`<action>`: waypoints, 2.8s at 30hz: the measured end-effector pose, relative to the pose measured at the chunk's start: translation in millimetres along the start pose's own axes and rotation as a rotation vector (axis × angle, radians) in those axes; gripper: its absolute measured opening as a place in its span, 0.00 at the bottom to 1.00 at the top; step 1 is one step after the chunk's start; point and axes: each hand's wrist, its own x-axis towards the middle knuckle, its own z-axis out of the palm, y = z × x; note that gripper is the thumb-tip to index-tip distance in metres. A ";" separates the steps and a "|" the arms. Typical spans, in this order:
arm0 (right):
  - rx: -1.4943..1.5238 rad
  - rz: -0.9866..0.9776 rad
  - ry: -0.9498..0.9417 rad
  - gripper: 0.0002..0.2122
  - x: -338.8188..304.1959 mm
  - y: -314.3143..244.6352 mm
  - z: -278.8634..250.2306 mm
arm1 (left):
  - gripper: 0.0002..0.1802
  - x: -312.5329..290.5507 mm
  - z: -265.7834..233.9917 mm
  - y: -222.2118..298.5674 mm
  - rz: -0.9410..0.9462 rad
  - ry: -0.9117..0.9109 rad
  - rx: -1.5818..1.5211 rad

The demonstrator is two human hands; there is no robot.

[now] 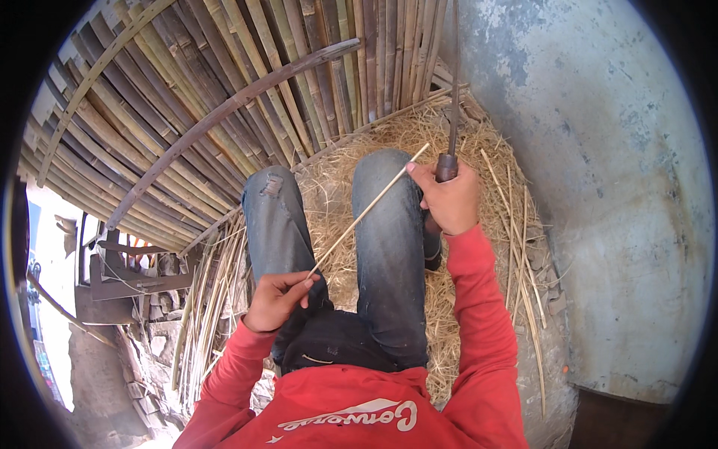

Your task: The person shaves a strip of bamboo by hand using a machete, moving the blade repeatedly along the surface while holding the strip over their lap.

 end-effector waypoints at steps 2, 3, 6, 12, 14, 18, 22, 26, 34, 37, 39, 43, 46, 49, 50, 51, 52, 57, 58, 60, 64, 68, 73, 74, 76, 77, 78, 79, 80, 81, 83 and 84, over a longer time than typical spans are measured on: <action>0.161 0.072 -0.172 0.15 -5.7 -1.2 -1.6 | 0.13 4.8 9.2 -2.8 0.054 0.009 0.015; 0.162 0.072 -0.170 0.15 -8.3 -2.3 -2.1 | 0.13 6.8 14.2 -3.1 0.109 0.022 0.030; 0.145 0.111 -0.207 0.16 -15.4 -8.3 -4.0 | 0.12 16.2 27.6 1.8 0.196 0.114 0.188; 0.204 0.327 -0.298 0.15 -48.0 -14.5 -31.4 | 0.12 52.3 34.3 21.0 0.490 0.196 0.435; 0.264 0.310 -0.396 0.16 -60.7 -17.3 -42.9 | 0.11 59.6 36.0 21.7 0.490 0.188 0.414; 0.253 0.341 -0.423 0.14 -72.2 10.9 -53.4 | 0.09 65.7 38.2 27.9 0.425 0.150 0.341; 0.264 0.359 -0.324 0.14 -71.6 33.3 -61.8 | 0.09 69.1 33.6 28.7 0.505 0.160 0.424; 0.173 0.367 -0.249 0.11 -71.6 25.7 -55.4 | 0.09 68.3 32.8 33.5 0.476 0.128 0.391; 0.044 0.360 -0.463 0.10 -92.8 17.1 -40.0 | 0.12 72.2 29.9 27.3 0.392 0.092 0.390; 0.132 0.341 -0.212 0.09 -80.3 21.3 -37.6 | 0.12 71.9 31.2 32.7 0.388 0.065 0.364; 0.111 0.349 -0.232 0.09 -81.0 22.5 -40.8 | 0.12 72.5 35.0 38.0 0.364 0.040 0.378; -0.015 0.294 -0.387 0.10 -97.3 19.5 -38.1 | 0.12 77.1 40.3 35.7 0.384 0.068 0.337; -0.029 0.239 -0.418 0.09 -90.9 19.9 -41.2 | 0.12 79.1 42.1 35.2 0.339 0.054 0.299; 0.115 0.314 -0.180 0.09 -79.5 24.0 -45.2 | 0.12 80.3 44.6 38.0 0.347 0.036 0.302; 0.115 0.309 -0.182 0.09 -81.3 21.8 -43.8 | 0.12 82.5 45.9 36.5 0.360 0.038 0.312; 0.076 0.340 -0.234 0.10 -87.5 18.7 -41.3 | 0.12 84.4 46.8 35.6 0.374 0.040 0.322; 0.038 0.372 -0.284 0.11 -94.6 17.8 -40.1 | 0.12 86.2 46.9 34.9 0.376 0.040 0.323; -0.089 0.227 -0.355 0.11 -94.0 26.5 -46.4 | 0.12 86.5 44.3 37.8 0.358 0.039 0.329; -0.091 0.225 -0.357 0.11 -88.0 27.1 -47.3 | 0.12 86.9 44.7 39.0 0.359 0.041 0.327; 0.100 0.317 -0.158 0.10 -80.9 27.0 -48.5 | 0.12 87.0 46.3 40.8 0.349 0.034 0.307; -0.052 0.319 -0.332 0.09 -96.9 20.5 -44.8 | 0.12 88.3 40.2 45.6 0.346 0.017 0.353; -0.180 0.095 -0.469 0.10 -113.0 21.2 -42.9 | 0.12 87.6 38.3 33.3 0.399 0.048 0.346; -0.038 0.308 -0.367 0.10 -104.8 17.5 -47.7 | 0.14 57.6 20.2 27.8 0.546 0.156 0.623; 0.005 0.361 -0.336 0.09 -104.4 16.4 -48.4 | 0.14 44.4 10.5 29.6 0.504 0.164 0.677; 0.025 0.333 -0.327 0.09 -100.5 22.0 -49.0 | 0.15 18.7 -15.3 20.1 0.439 0.175 0.684; 0.039 0.303 -0.318 0.09 -98.6 25.5 -49.2 | 0.15 5.8 -30.1 12.5 0.417 0.177 0.636; 0.018 0.301 -0.306 0.09 -98.7 20.2 -49.4 | 0.15 -5.7 -44.3 6.9 0.426 0.168 0.615; 0.022 0.309 -0.302 0.09 -97.4 20.6 -50.7 | 0.16 -20.2 -54.5 9.1 0.364 0.105 0.589; 0.029 0.314 -0.301 0.09 -95.4 21.6 -51.5 | 0.17 -32.6 -62.9 8.5 0.304 0.048 0.564; 0.035 0.311 -0.297 0.09 -94.2 24.9 -52.8 | 0.17 -42.0 -69.2 2.7 0.301 0.048 0.567; 0.053 0.319 -0.288 0.09 -90.6 23.8 -53.3 | 0.20 -61.9 -80.2 -8.6 0.141 0.033 0.506; 0.064 0.329 -0.268 0.09 -88.2 23.5 -54.8 | 0.20 -69.1 -84.9 -17.7 0.141 0.038 0.508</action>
